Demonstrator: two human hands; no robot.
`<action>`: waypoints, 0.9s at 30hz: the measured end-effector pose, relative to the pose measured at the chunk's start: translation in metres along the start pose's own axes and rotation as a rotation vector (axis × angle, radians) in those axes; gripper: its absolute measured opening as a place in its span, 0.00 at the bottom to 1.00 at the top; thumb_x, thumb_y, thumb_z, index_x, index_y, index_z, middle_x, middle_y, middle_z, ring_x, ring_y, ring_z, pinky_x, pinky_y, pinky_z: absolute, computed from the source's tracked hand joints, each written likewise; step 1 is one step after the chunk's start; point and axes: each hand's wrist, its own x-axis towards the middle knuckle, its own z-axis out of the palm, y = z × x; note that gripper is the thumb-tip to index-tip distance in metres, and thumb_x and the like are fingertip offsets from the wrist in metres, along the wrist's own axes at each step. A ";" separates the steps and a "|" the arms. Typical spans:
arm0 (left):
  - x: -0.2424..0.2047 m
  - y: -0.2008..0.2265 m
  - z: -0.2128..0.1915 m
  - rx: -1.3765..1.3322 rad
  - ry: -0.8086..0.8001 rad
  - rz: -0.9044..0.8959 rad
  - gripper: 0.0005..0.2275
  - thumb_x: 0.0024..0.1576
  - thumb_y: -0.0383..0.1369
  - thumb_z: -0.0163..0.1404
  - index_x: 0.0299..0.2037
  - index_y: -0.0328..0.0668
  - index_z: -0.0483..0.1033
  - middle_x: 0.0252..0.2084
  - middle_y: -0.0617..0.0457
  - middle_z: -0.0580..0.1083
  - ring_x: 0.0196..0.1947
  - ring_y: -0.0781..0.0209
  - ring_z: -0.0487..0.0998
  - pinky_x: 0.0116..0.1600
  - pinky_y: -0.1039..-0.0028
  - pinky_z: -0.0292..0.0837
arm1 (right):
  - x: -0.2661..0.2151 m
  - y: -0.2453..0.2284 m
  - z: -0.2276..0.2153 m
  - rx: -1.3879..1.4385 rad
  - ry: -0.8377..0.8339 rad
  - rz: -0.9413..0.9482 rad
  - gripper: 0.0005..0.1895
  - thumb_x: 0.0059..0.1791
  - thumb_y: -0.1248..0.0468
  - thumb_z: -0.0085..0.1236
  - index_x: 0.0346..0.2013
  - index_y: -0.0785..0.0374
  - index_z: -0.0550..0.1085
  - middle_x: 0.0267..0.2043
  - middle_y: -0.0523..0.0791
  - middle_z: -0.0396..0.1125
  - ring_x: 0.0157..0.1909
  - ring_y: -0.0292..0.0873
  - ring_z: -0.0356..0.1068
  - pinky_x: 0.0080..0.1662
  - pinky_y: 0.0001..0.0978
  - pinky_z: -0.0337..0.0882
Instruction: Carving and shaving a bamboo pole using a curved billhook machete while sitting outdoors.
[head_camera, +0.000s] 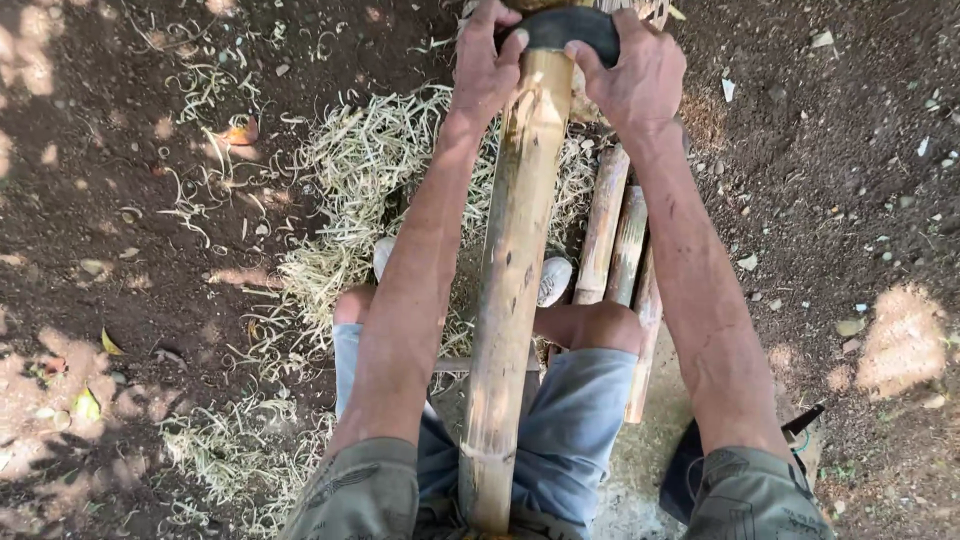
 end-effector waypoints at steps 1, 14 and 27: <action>-0.007 0.004 0.001 0.001 0.000 -0.004 0.10 0.60 0.20 0.50 0.49 0.41 0.70 0.41 0.44 0.70 0.43 0.49 0.73 0.52 0.52 0.76 | -0.005 0.000 0.002 0.002 -0.003 0.001 0.22 0.50 0.50 0.75 0.41 0.66 0.78 0.27 0.49 0.76 0.24 0.41 0.73 0.31 0.37 0.75; -0.076 0.078 -0.020 0.235 -0.097 -0.448 0.05 0.57 0.19 0.49 0.38 0.35 0.68 0.40 0.48 0.75 0.38 0.57 0.78 0.42 0.67 0.77 | -0.075 -0.058 -0.039 0.059 -0.201 0.149 0.22 0.49 0.50 0.72 0.40 0.67 0.77 0.24 0.48 0.73 0.20 0.42 0.72 0.26 0.38 0.73; -0.025 0.018 -0.004 0.109 -0.030 -0.410 0.04 0.57 0.21 0.52 0.37 0.41 0.75 0.34 0.55 0.76 0.34 0.65 0.78 0.44 0.72 0.80 | -0.018 -0.030 -0.015 0.004 -0.071 0.067 0.24 0.47 0.48 0.74 0.40 0.67 0.77 0.25 0.49 0.75 0.22 0.43 0.74 0.28 0.38 0.74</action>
